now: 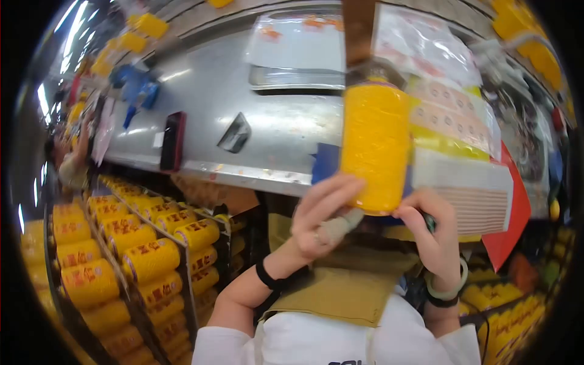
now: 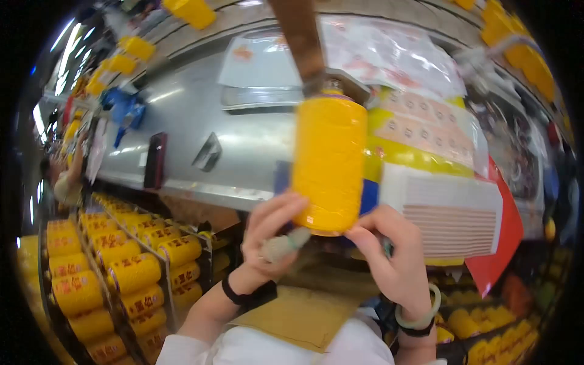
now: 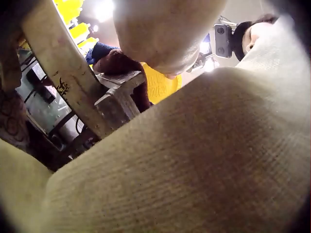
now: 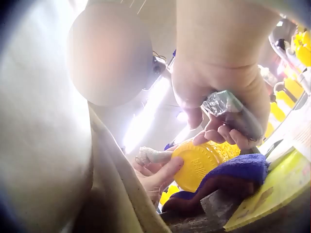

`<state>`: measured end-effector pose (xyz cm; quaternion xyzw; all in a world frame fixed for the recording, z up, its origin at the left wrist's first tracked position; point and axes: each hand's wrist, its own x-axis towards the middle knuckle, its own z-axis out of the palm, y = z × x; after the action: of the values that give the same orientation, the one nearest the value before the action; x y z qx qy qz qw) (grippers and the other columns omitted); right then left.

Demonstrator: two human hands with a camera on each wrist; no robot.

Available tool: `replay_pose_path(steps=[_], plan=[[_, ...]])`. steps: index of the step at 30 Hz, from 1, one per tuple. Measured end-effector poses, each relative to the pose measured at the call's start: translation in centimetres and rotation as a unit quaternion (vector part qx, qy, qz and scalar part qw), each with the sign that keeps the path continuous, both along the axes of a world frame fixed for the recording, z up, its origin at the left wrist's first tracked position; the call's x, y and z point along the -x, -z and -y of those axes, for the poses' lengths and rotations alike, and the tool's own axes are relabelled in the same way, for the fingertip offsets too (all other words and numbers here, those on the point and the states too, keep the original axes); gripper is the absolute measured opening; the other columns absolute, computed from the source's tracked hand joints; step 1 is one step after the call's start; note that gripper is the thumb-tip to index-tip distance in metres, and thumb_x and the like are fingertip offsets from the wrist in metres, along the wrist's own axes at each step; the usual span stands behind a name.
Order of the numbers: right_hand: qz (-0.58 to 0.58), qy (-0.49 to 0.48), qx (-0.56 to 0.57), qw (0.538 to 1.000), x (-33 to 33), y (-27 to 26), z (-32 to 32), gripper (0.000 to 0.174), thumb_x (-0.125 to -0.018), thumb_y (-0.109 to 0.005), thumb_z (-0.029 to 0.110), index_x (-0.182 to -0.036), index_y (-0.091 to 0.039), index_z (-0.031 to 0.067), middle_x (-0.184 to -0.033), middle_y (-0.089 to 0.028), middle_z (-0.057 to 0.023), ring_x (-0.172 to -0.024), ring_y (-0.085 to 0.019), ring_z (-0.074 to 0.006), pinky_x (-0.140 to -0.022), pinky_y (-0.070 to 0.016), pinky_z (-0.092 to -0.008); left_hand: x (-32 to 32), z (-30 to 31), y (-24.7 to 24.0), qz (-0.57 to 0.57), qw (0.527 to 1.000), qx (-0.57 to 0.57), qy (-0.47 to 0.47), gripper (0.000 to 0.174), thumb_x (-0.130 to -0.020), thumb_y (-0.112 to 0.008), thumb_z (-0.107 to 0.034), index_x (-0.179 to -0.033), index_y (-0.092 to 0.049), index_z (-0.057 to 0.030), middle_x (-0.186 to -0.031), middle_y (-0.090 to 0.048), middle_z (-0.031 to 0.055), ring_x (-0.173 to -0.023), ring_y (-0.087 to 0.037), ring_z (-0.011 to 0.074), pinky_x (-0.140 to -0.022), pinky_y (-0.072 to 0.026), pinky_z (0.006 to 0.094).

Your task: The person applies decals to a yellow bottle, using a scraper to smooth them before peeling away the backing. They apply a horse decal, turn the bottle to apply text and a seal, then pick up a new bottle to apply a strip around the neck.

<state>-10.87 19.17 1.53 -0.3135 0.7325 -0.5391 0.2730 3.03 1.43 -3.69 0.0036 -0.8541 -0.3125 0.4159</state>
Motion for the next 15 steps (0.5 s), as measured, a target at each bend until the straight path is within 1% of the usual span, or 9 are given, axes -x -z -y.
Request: replay_pose_path(steps=[1,3,4,6,9,10,12,13,15], plan=[[0.002,0.025,-0.018,1.000,0.0,-0.3,-0.2,0.010,-0.093,-0.069,0.006,-0.090,-0.067,-0.0040,-0.081,-0.063,-0.0102,-0.072,-0.058,-0.0205,-0.068,-0.0445,-0.0319,-0.1,-0.1,0.2,0.010,1.000,0.002,-0.003,0.030,-0.085,-0.074,0.006,-0.115,-0.074,0.0011,-0.125,-0.070,0.0182,-0.115,-0.067,0.0353,-0.094,-0.0580,0.0413],[0.012,-0.016,-0.004,1.000,0.4,-0.7,-0.2,0.012,-0.093,-0.070,0.008,-0.091,-0.068,-0.0038,-0.082,-0.064,-0.0101,-0.070,-0.057,-0.0193,-0.067,-0.0447,-0.0316,0.0,-0.6,0.4,0.021,1.000,-0.015,-0.017,0.020,-0.086,-0.072,0.008,-0.104,-0.074,0.0000,-0.125,-0.070,0.0178,-0.115,-0.066,0.0366,-0.095,-0.0582,0.0430],[0.011,-0.005,-0.008,1.000,0.4,-0.8,-0.4,0.012,-0.093,-0.070,0.008,-0.091,-0.068,-0.0038,-0.082,-0.064,-0.0101,-0.070,-0.057,-0.0193,-0.067,-0.0447,-0.0316,-0.3,-0.6,0.8,0.022,0.999,-0.028,-0.017,0.019,-0.086,-0.072,0.007,-0.103,-0.074,-0.0024,-0.127,-0.069,0.0190,-0.117,-0.065,0.0377,-0.096,-0.0578,0.0448],[0.013,-0.015,-0.011,1.000,0.2,-1.0,-0.5,0.014,-0.094,-0.072,0.010,-0.092,-0.068,-0.0035,-0.082,-0.064,-0.0100,-0.070,-0.057,-0.0185,-0.067,-0.0453,-0.0314,-0.5,-0.7,1.0,0.016,0.998,-0.054,-0.010,0.037,-0.082,-0.072,0.010,-0.119,-0.071,0.0027,-0.130,-0.067,0.0174,-0.120,-0.065,0.0354,-0.106,-0.0564,0.0469],[0.010,-0.012,-0.011,1.000,0.1,-1.1,-0.4,0.015,-0.094,-0.073,0.011,-0.093,-0.068,-0.0034,-0.083,-0.064,-0.0100,-0.071,-0.058,-0.0189,-0.067,-0.0461,-0.0317,-0.4,-0.4,1.1,-0.010,1.000,0.023,-0.007,0.036,-0.083,-0.072,0.009,-0.119,-0.071,0.0026,-0.133,-0.066,0.0179,-0.121,-0.065,0.0352,-0.105,-0.0570,0.0459],[0.008,-0.012,-0.008,1.000,0.0,-1.1,-0.4,0.015,-0.094,-0.073,0.011,-0.093,-0.069,-0.0035,-0.082,-0.065,-0.0102,-0.071,-0.059,-0.0190,-0.067,-0.0463,-0.0317,-0.6,-0.4,1.1,-0.008,1.000,0.022,-0.005,0.036,-0.083,-0.072,0.009,-0.119,-0.071,0.0026,-0.133,-0.066,0.0179,-0.121,-0.065,0.0352,-0.105,-0.0570,0.0459],[0.016,-0.010,-0.013,1.000,0.0,-1.1,-0.4,0.015,-0.094,-0.073,0.011,-0.093,-0.069,-0.0035,-0.083,-0.065,-0.0103,-0.071,-0.059,-0.0192,-0.067,-0.0466,-0.0319,-0.8,-0.5,1.0,0.017,0.998,0.055,-0.017,0.030,-0.083,-0.077,0.006,-0.111,-0.076,-0.0048,-0.134,-0.065,0.0215,-0.121,-0.064,0.0371,-0.101,-0.0551,0.0454],[0.022,-0.010,-0.018,1.000,0.1,-1.1,-0.4,0.015,-0.094,-0.073,0.011,-0.094,-0.070,-0.0036,-0.083,-0.065,-0.0104,-0.071,-0.060,-0.0195,-0.067,-0.0470,-0.0321,-0.8,-0.6,0.9,0.017,0.998,0.055,-0.016,0.030,-0.083,-0.077,0.006,-0.111,-0.076,-0.0048,-0.134,-0.065,0.0215,-0.121,-0.064,0.0371,-0.101,-0.0551,0.0454],[0.018,-0.012,-0.019,1.000,0.1,-1.0,-0.4,0.015,-0.094,-0.073,0.011,-0.094,-0.070,-0.0034,-0.083,-0.066,-0.0104,-0.071,-0.060,-0.0198,-0.067,-0.0473,-0.0322,-0.6,-1.2,0.1,0.037,0.999,-0.016,-0.008,0.041,-0.082,-0.078,0.005,-0.120,-0.076,-0.0097,-0.135,-0.065,0.0208,-0.121,-0.064,0.0370,-0.101,-0.0548,0.0440]])
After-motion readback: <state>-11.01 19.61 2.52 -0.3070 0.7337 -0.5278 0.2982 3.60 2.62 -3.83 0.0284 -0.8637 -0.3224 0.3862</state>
